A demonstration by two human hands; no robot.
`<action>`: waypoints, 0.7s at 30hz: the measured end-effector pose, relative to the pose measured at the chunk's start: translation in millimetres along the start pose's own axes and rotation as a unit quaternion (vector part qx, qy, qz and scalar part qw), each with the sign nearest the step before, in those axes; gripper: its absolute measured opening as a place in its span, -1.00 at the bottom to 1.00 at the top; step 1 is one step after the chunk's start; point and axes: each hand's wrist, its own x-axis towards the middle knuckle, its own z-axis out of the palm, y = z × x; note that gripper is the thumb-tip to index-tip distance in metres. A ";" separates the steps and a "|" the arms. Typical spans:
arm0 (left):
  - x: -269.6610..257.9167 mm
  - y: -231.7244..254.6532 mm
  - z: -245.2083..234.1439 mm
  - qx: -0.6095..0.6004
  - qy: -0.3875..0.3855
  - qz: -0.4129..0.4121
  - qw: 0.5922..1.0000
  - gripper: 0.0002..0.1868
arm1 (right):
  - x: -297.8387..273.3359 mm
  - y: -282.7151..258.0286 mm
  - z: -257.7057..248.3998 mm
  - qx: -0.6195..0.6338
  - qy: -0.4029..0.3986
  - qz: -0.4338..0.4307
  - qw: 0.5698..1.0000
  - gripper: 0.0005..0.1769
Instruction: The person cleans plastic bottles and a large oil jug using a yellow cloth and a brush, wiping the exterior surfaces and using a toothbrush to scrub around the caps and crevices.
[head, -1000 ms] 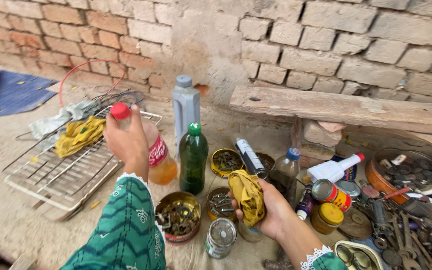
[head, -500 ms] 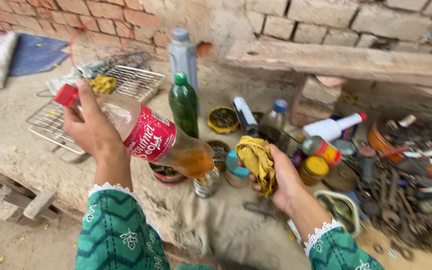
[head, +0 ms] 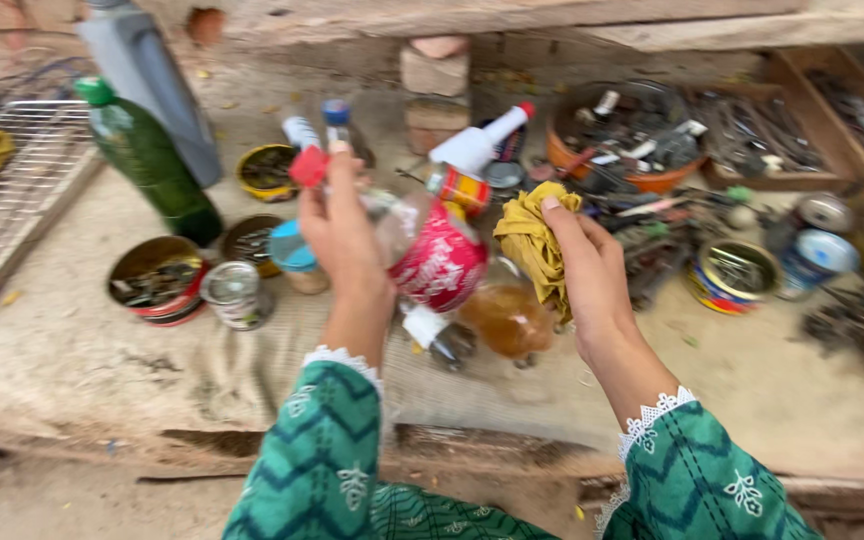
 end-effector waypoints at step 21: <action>-107.3 -93.8 20.4 0.211 -0.171 -0.396 0.877 -0.44 | 34.4 128.0 -145.0 -0.503 0.183 -0.191 0.823 -0.45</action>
